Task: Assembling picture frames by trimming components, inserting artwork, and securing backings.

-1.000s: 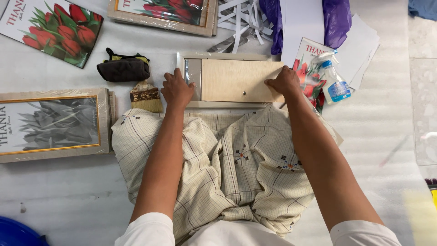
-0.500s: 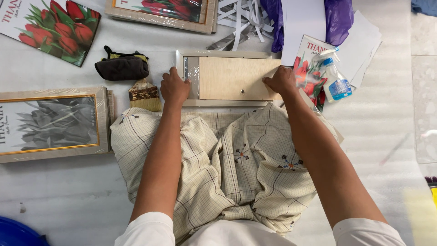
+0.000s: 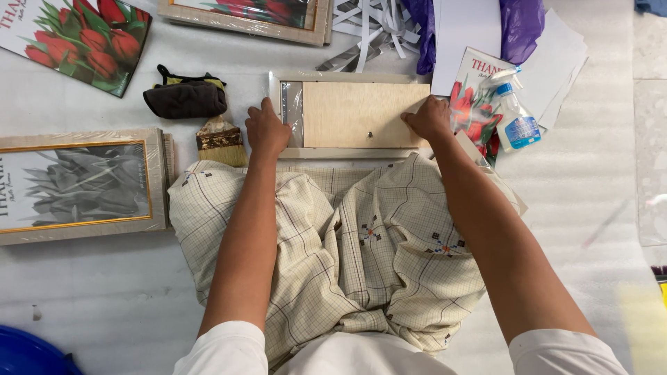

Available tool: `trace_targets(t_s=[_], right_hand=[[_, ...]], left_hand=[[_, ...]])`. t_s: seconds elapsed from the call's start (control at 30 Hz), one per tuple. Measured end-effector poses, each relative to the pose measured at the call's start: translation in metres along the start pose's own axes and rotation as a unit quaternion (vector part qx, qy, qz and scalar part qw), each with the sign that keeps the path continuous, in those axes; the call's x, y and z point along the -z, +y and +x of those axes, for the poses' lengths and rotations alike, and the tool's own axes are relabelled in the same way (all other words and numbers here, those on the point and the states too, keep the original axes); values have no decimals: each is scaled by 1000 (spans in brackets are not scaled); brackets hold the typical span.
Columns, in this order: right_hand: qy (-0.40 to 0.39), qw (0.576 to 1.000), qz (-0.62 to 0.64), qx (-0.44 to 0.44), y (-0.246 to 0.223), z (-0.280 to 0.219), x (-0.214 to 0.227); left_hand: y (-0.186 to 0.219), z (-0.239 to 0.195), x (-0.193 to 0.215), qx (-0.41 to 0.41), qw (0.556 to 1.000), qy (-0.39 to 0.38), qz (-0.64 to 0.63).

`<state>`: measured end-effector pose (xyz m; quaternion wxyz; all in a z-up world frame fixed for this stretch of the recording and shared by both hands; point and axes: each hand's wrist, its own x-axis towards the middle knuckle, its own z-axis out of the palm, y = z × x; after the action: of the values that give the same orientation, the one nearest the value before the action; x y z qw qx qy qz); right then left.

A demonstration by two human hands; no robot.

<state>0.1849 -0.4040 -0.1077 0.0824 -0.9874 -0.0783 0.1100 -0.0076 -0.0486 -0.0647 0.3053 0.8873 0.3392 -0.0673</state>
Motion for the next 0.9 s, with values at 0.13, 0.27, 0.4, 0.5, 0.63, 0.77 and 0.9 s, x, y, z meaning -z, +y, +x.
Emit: trace_targets(t_s=[0.13,0.27,0.4,0.5,0.63,0.77,0.9], right_hand=[[1,1000,17,-2,-3,1,-1],[-24,999,23,-22,-18,-6,5],[-40,997,64,-29,-46,-27,26],[-22,996,84,-28,-55,-34,18],[-16,994,90,-59,-78,-43,19],[-4,997,76,-32,-58,-22,-15],[20,1000,18,10,-45,-15,-24]], left_hand=[[1,-2,4,-15,1000,-2,-7],[2,-4,6,-8,1000,-8,-20],[3,-5,9,-8,999,-6,-40],[-4,2,-1,-8,999,-2,-37],[-3,3,-2,-21,999,-5,-40],[-5,4,-5,-16,1000,-9,-26],[-6,5,-6,-14,1000,-3,-19]])
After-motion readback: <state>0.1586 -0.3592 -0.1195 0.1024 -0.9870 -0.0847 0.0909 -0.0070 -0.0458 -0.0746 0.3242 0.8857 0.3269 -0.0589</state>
